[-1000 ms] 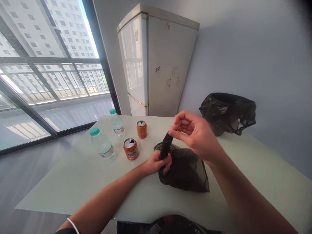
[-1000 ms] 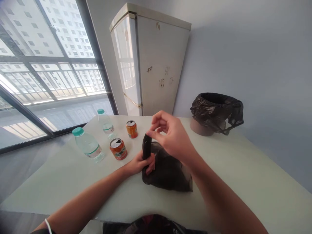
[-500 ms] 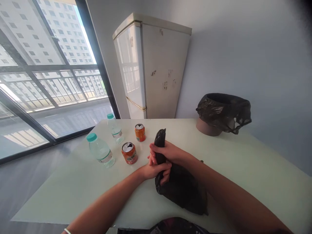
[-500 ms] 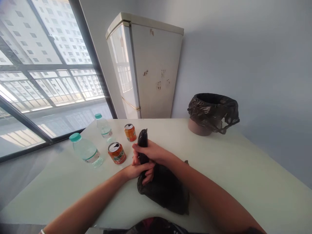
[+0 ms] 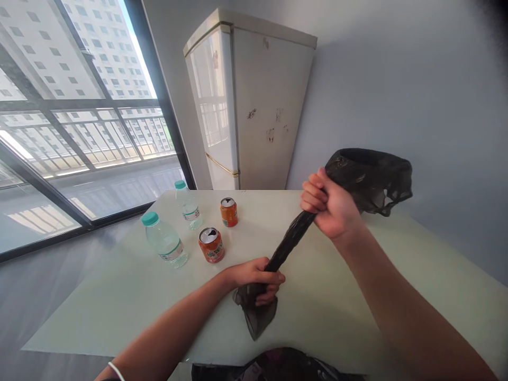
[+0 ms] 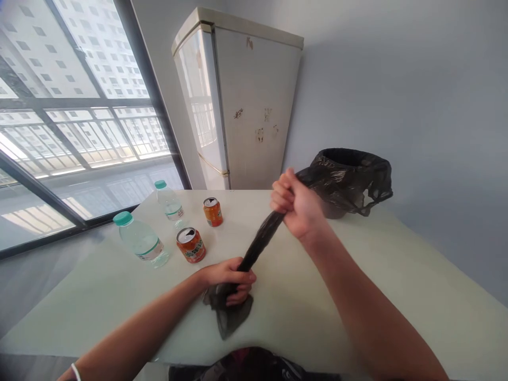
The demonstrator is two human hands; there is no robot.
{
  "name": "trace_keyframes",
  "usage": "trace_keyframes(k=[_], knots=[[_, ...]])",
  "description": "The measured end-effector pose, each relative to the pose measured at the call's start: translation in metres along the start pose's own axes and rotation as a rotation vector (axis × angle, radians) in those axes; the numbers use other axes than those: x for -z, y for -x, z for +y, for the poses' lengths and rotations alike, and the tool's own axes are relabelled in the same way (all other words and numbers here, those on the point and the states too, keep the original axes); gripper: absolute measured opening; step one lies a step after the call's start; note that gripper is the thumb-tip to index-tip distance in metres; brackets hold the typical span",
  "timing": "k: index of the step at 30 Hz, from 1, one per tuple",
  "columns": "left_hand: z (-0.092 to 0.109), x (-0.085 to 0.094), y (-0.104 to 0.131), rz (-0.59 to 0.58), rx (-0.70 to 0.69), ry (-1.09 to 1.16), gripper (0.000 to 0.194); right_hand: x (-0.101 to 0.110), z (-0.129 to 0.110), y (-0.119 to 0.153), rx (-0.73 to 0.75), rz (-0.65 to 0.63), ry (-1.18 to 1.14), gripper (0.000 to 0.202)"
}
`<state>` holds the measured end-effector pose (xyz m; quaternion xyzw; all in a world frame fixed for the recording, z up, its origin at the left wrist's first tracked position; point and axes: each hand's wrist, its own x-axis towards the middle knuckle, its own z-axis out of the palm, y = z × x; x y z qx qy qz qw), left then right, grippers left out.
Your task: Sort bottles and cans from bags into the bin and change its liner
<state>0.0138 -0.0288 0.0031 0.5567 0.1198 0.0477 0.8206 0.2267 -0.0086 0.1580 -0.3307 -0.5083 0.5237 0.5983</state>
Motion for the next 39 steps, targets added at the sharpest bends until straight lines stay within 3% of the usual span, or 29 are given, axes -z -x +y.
trace_keyframes(k=[4,10,15,21,25,27,30,33,36,39], knots=[[0.004,0.001,0.001,0.030,-0.011,-0.006,0.055,0.020,-0.023,-0.003,0.094,0.065,0.078,0.065],[0.005,0.006,0.003,0.057,-0.013,-0.151,0.058,0.042,-0.028,-0.009,0.206,0.155,0.197,0.062],[0.003,0.007,-0.002,-0.107,0.054,-0.101,0.051,0.055,-0.024,-0.017,0.242,0.191,0.173,0.058],[0.003,0.006,-0.004,0.071,-0.004,-0.018,0.034,0.036,-0.020,-0.009,0.293,0.303,0.055,0.026],[0.006,0.007,0.000,0.074,0.008,0.109,0.028,0.014,-0.022,0.013,0.499,0.304,0.361,0.012],[0.006,0.009,0.001,0.027,0.009,0.172,0.032,0.007,-0.022,0.024,0.595,0.165,0.732,0.009],[0.007,0.013,0.002,-0.066,0.043,0.246,0.046,0.000,-0.015,0.032,0.553,-0.328,1.368,0.020],[0.006,0.016,0.003,-0.068,0.043,0.313,0.062,-0.009,0.000,0.031,0.455,-0.708,1.731,0.017],[0.003,0.019,0.003,0.008,-0.036,0.401,0.080,-0.019,0.020,0.027,0.454,-0.886,1.877,0.017],[-0.001,0.021,0.002,0.024,-0.070,0.408,0.092,-0.026,0.038,0.027,0.510,-0.944,1.930,0.015]])
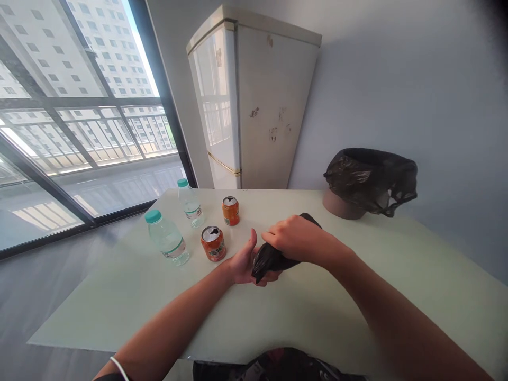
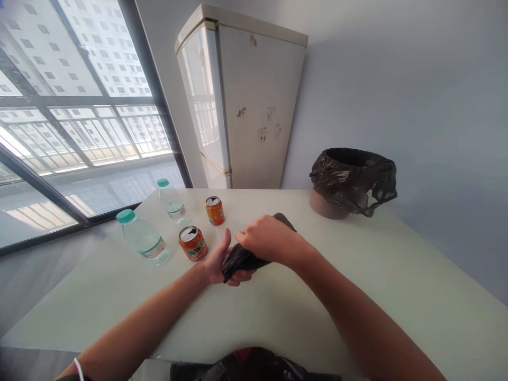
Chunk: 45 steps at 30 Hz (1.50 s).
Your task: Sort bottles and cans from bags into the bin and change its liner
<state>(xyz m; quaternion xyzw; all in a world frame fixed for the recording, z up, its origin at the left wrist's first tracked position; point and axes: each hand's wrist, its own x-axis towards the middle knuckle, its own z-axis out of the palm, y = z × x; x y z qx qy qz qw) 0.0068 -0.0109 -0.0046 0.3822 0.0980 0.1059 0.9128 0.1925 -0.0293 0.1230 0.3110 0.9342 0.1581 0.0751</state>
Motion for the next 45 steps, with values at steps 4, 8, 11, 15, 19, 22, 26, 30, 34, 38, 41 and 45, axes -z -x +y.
trace_keyframes(k=[4,8,11,15,19,22,26,30,34,38,41,45], knots=[[-0.002,-0.005,0.001,0.033,-0.051,-0.181,0.077,-0.010,-0.006,-0.007,0.033,-0.008,0.009,0.016],[0.002,-0.016,0.002,0.123,-0.101,-0.292,0.031,-0.011,0.011,-0.003,0.026,0.073,0.064,0.020],[0.004,-0.016,0.000,0.128,-0.182,-0.243,0.014,-0.009,0.034,0.007,-0.070,0.228,0.171,0.023],[0.002,-0.010,-0.001,0.120,-0.224,-0.217,0.024,-0.008,0.055,0.019,-0.357,0.428,0.115,0.032],[0.002,-0.008,-0.001,0.122,-0.203,-0.201,0.030,-0.012,0.058,0.019,-0.631,0.587,-0.358,0.034],[0.003,-0.009,-0.001,0.145,-0.232,-0.215,0.022,-0.010,0.058,0.018,-0.704,0.513,-0.873,0.037],[0.004,-0.012,-0.003,0.198,-0.297,-0.186,0.017,0.000,0.066,0.032,-0.503,0.321,-1.335,0.052],[0.004,-0.018,-0.007,0.360,-0.455,-0.122,0.019,-0.007,0.075,0.036,-0.418,0.435,-1.578,0.078],[0.001,-0.018,-0.015,0.541,-0.631,-0.176,0.017,-0.040,0.056,0.004,-0.325,0.245,-1.800,0.073],[-0.005,-0.011,-0.021,0.550,-0.608,-0.334,0.011,-0.070,0.016,-0.033,-0.217,0.059,-1.976,0.059],[-0.009,-0.009,-0.022,0.519,-0.518,-0.393,0.010,-0.076,-0.004,-0.044,-0.315,0.233,-2.022,0.049],[-0.008,-0.010,-0.019,0.466,-0.435,-0.308,0.011,-0.075,-0.011,-0.044,-0.443,0.347,-2.108,0.037]])
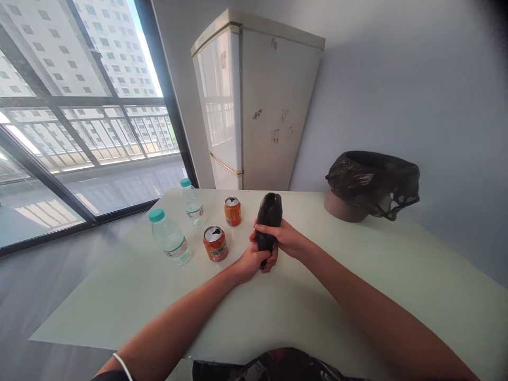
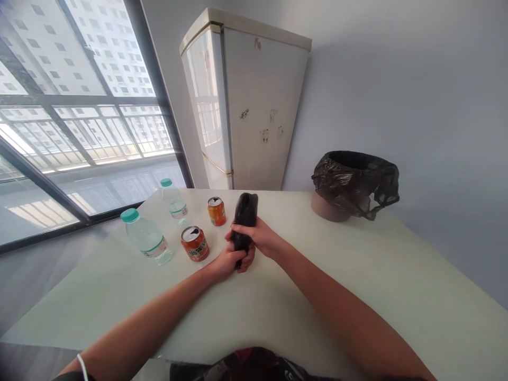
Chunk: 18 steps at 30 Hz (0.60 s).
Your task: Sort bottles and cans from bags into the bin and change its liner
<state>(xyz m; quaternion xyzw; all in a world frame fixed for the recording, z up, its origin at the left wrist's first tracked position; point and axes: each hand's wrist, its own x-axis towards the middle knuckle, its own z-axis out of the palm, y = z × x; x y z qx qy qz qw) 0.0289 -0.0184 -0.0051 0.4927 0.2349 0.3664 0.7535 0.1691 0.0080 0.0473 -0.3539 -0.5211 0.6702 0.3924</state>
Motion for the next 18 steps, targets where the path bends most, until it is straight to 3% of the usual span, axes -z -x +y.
trace_keyframes(k=[3,6,10,13,18], knots=[[0.007,0.002,0.004,-0.095,0.101,0.068,0.021,-0.002,-0.003,0.000,0.045,0.006,-0.099,0.035],[0.014,0.005,0.008,-0.268,0.237,0.107,0.021,-0.007,-0.006,0.001,0.042,-0.014,-0.187,0.037],[0.015,0.006,0.011,-0.451,0.366,0.075,0.020,-0.016,-0.010,0.004,0.004,0.097,-0.266,0.052],[0.013,0.006,0.011,-0.496,0.417,0.060,0.020,-0.016,-0.014,0.005,0.000,0.151,-0.287,0.053],[0.016,0.007,0.011,-0.457,0.439,0.057,0.019,-0.007,-0.025,0.005,0.058,0.287,-0.267,0.060]])
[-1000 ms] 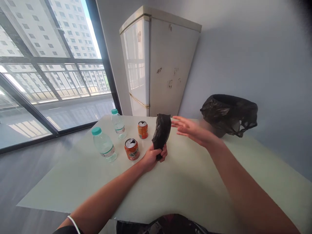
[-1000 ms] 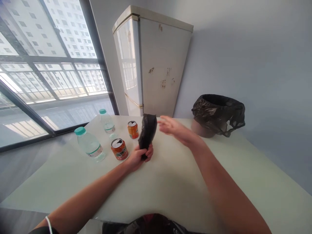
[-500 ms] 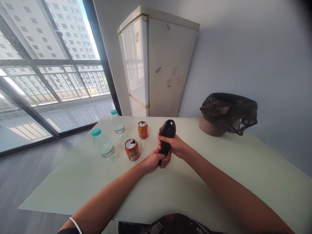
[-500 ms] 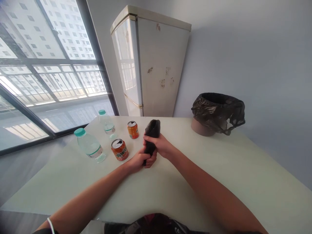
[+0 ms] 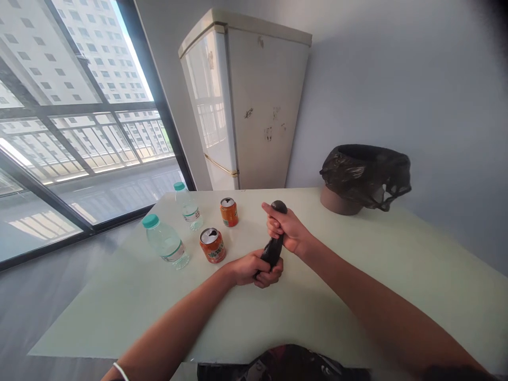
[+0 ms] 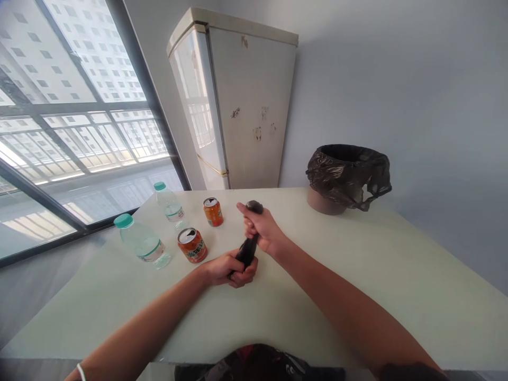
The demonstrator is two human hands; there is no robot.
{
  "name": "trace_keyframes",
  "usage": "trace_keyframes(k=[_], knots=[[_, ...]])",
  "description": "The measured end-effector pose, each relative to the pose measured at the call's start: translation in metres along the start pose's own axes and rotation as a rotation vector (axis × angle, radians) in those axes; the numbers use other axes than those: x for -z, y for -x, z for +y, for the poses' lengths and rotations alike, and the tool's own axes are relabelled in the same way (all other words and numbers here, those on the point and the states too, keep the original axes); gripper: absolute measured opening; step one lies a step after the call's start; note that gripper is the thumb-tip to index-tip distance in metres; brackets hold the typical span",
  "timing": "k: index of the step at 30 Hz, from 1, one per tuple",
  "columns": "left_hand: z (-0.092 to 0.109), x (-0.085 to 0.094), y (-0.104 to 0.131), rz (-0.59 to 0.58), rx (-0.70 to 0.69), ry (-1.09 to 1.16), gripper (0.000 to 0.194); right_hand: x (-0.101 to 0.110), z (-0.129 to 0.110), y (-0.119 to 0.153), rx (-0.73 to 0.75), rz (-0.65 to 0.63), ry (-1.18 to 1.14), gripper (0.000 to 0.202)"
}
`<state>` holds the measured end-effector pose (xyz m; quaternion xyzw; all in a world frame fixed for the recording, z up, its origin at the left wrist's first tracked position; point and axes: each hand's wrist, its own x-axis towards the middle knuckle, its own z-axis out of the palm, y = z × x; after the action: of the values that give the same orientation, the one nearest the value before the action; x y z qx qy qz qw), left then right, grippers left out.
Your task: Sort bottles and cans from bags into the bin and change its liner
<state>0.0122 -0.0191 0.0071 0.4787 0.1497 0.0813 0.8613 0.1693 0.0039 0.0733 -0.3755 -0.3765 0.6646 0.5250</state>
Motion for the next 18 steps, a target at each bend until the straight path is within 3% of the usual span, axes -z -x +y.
trace_keyframes(k=[4,12,18], knots=[[0.001,0.000,0.000,0.012,0.020,0.009,0.020,0.005,-0.013,-0.001,0.053,0.105,0.026,0.061],[-0.005,0.002,-0.005,0.008,0.056,-0.066,0.019,0.024,-0.042,-0.006,0.145,0.194,-0.041,0.065],[-0.007,0.003,-0.008,0.131,-0.136,0.022,0.021,0.043,-0.050,-0.022,0.320,0.212,0.106,0.050]])
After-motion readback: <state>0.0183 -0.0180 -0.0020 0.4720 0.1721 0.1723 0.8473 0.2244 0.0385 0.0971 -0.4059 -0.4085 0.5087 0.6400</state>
